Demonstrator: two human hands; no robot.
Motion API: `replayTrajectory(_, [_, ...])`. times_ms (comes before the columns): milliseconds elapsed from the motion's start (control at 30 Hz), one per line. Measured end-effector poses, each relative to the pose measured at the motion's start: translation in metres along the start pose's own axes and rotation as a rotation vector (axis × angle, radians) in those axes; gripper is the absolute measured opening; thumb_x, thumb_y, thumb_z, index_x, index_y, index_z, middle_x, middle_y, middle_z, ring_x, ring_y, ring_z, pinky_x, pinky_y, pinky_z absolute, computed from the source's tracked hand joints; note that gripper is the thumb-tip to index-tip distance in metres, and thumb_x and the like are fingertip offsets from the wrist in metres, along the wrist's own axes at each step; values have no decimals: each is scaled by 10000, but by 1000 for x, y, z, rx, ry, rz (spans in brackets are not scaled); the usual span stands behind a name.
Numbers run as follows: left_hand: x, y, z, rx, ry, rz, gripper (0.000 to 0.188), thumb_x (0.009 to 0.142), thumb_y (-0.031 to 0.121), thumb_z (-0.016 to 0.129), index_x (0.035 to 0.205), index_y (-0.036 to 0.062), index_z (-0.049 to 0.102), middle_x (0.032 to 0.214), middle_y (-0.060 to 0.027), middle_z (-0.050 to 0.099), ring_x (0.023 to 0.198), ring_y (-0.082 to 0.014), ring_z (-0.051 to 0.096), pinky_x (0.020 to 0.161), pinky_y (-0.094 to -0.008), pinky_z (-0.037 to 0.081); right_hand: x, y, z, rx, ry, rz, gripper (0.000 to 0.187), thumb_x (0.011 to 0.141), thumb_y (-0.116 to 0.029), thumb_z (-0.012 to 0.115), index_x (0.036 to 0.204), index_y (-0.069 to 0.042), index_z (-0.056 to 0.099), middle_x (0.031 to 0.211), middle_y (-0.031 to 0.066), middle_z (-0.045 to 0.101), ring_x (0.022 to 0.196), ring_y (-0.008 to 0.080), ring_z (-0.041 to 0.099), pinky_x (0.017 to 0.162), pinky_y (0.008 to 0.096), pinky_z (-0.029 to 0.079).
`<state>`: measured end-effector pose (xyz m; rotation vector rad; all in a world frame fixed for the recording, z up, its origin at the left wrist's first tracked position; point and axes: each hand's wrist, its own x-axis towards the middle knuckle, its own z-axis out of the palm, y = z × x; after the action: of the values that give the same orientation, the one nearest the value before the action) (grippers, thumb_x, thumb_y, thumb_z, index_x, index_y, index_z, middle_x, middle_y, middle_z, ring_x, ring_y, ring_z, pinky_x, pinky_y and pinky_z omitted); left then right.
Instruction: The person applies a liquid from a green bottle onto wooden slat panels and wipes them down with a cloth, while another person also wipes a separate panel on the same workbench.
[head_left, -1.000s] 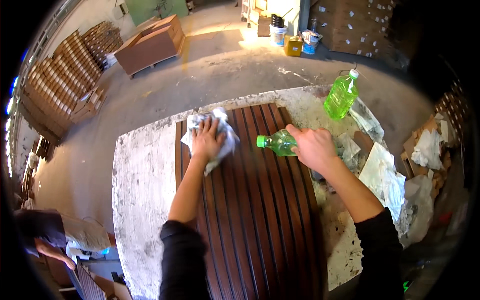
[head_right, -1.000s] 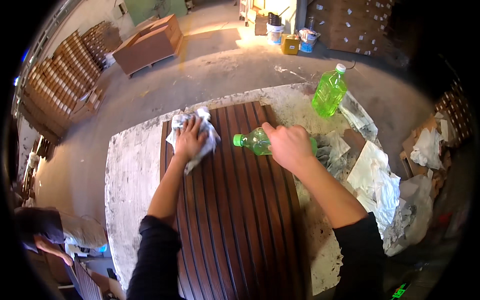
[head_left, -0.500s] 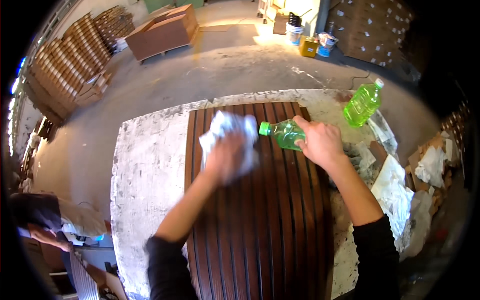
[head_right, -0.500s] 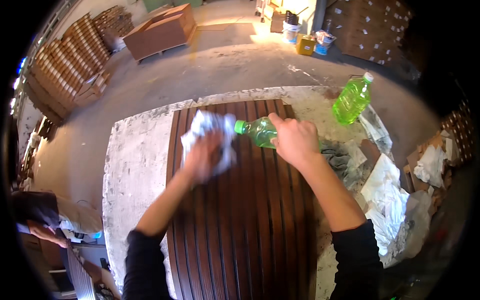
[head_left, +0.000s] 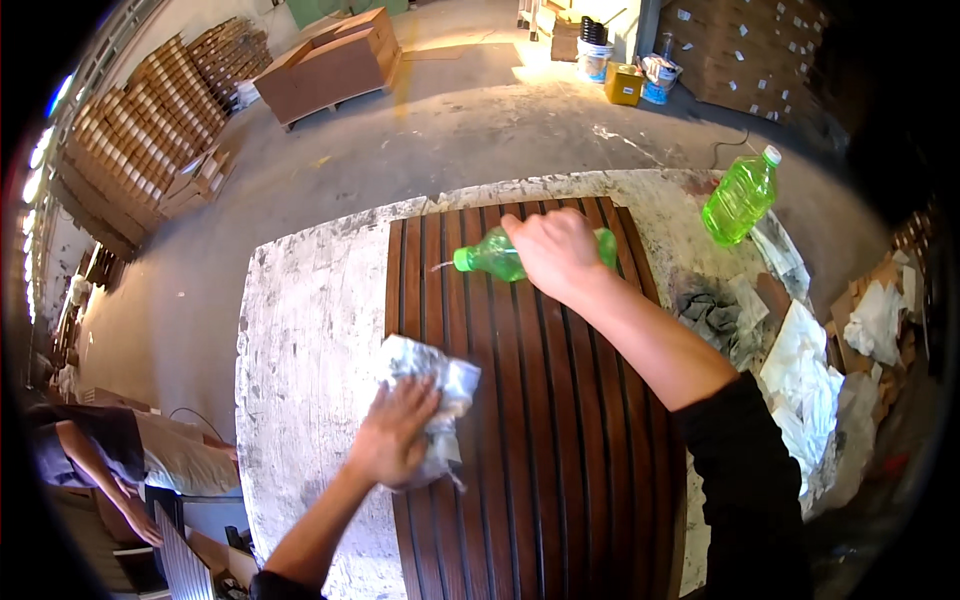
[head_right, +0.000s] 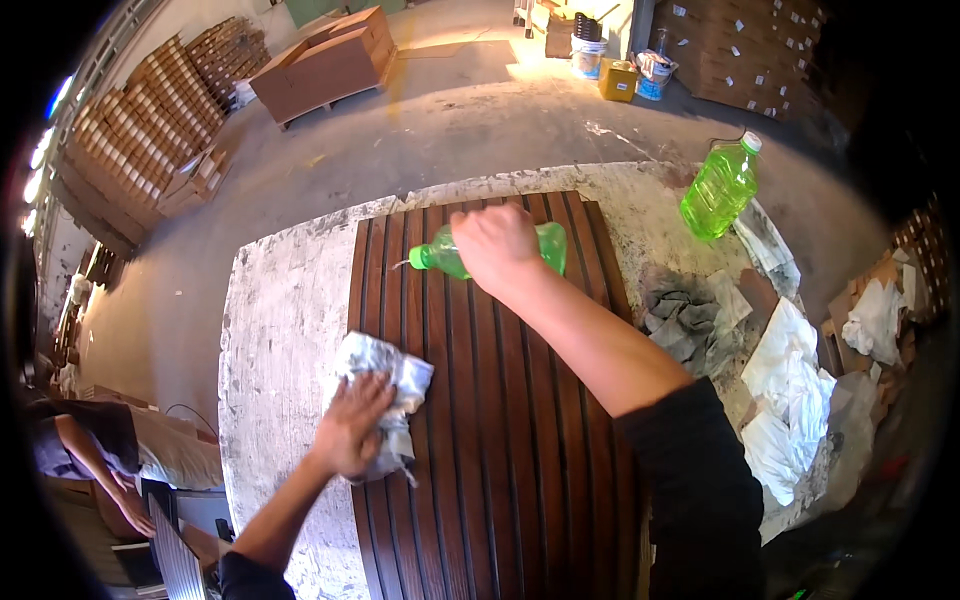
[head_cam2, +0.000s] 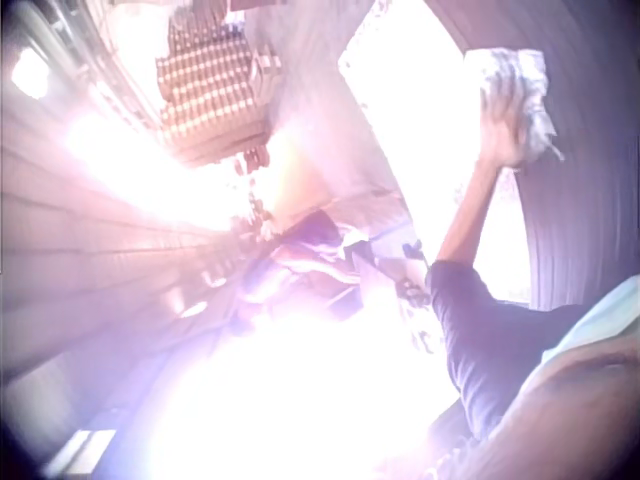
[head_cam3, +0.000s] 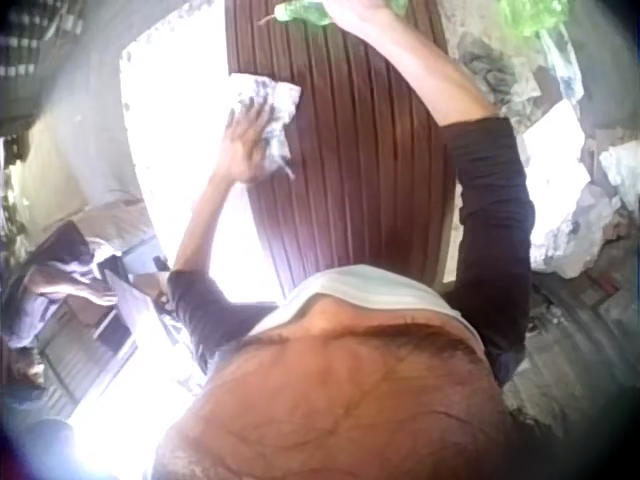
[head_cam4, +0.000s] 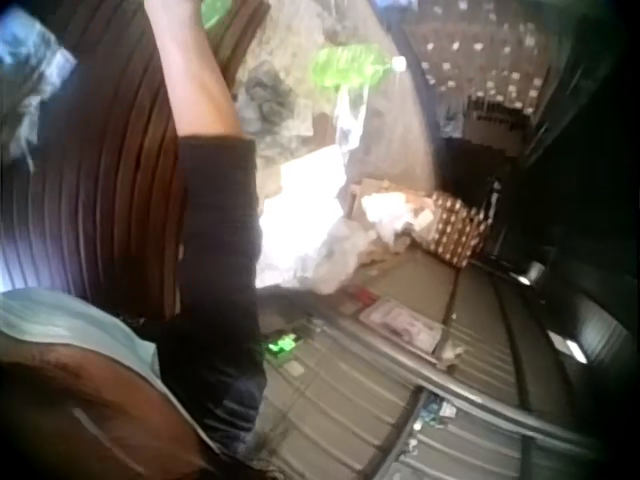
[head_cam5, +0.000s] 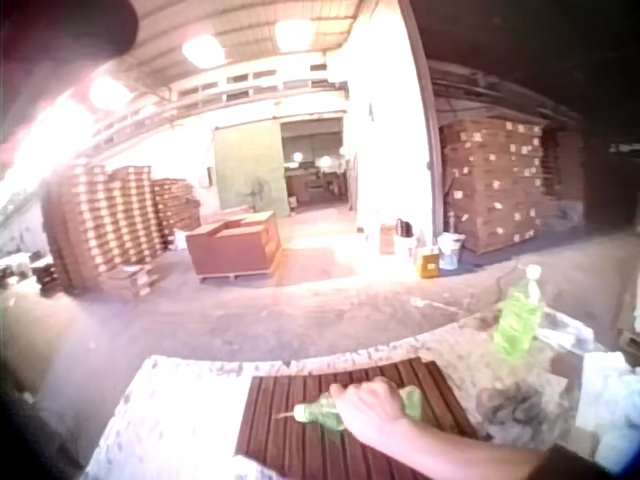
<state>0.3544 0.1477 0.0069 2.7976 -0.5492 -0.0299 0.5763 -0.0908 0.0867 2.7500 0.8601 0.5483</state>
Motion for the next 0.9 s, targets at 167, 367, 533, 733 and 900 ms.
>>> replayTrajectory(167, [128, -126, -23, 55, 378, -340, 577, 895, 233, 485, 1442, 62, 417, 1514, -190, 365, 1410, -396, 310, 1160, -524, 228, 51, -53, 0, 62, 128, 37, 141, 835, -138, 573, 851, -123, 713, 728, 49, 709, 721, 202, 709, 622, 360, 559])
replayTrajectory(367, [90, -24, 13, -66, 89, 90, 669, 840, 244, 630, 1465, 155, 409, 1517, -133, 384, 1415, -353, 330, 1155, -552, 236, 16, 50, 6, 85, -111, 219, 530, 815, -240, 732, 1319, -176, 582, 862, 122, 721, 791, 271, 703, 767, 388, 553])
replayTrajectory(533, [193, -113, -24, 167, 351, -209, 537, 955, 351, 493, 1455, 166, 427, 1526, -138, 369, 1412, -358, 321, 1143, -558, 227, -40, 62, -59, 289, -47, 359, 548, 772, -342, 757, 1286, -221, 610, 773, 70, 714, 799, 264, 701, 731, 416, 537])
replayTrajectory(733, [45, 72, 24, -72, -47, 158, 539, 854, 111, 565, 1389, 118, 502, 1458, -130, 458, 1371, -354, 388, 1136, -507, 279, -175, 124, -79, 422, 89, 708, 669, 749, -421, 772, 1351, -218, 562, 882, 101, 718, 853, 296, 692, 743, 419, 523])
replayTrajectory(900, [-142, 113, 70, 36, -143, 391, 491, 905, 314, 572, 1371, 164, 530, 1501, -45, 431, 1408, -295, 358, 1135, -582, 235, -276, 81, -67, 992, 426, 591, 679, 735, -6, 769, 1367, -62, 526, 1143, 145, 676, 1021, 233, 656, 918, 342, 521])
